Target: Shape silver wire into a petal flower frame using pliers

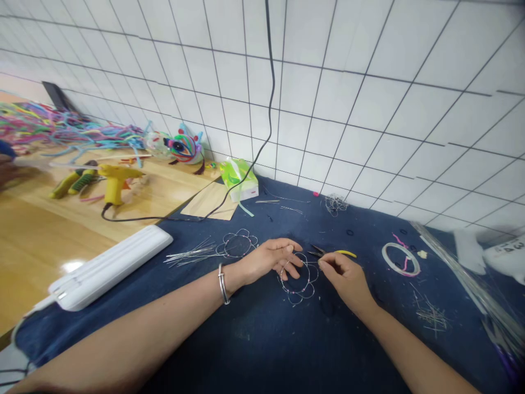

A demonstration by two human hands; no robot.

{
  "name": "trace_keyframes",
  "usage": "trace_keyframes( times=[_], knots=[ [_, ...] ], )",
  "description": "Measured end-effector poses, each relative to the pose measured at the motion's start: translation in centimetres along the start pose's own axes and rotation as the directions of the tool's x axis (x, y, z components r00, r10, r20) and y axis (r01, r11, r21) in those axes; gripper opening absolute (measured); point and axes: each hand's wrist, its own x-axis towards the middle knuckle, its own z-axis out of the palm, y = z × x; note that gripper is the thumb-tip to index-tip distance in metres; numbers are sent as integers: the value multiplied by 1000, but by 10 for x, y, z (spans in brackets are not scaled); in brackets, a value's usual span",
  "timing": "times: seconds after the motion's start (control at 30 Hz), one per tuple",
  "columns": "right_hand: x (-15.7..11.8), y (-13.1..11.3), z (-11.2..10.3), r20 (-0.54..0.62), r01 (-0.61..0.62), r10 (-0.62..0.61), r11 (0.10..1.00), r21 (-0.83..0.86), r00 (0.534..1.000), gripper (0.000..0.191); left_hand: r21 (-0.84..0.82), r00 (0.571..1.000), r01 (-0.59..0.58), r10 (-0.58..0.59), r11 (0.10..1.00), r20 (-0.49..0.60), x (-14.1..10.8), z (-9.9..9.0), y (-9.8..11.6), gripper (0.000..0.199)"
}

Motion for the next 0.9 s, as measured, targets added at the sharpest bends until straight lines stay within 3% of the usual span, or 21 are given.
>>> trace_keyframes(
  times=[0.9],
  knots=[
    [0, 3, 0, -35, -65, 66, 998, 27, 997, 17, 12, 1000, 10, -11, 1000, 22, 2, -6, -4, 39]
  ],
)
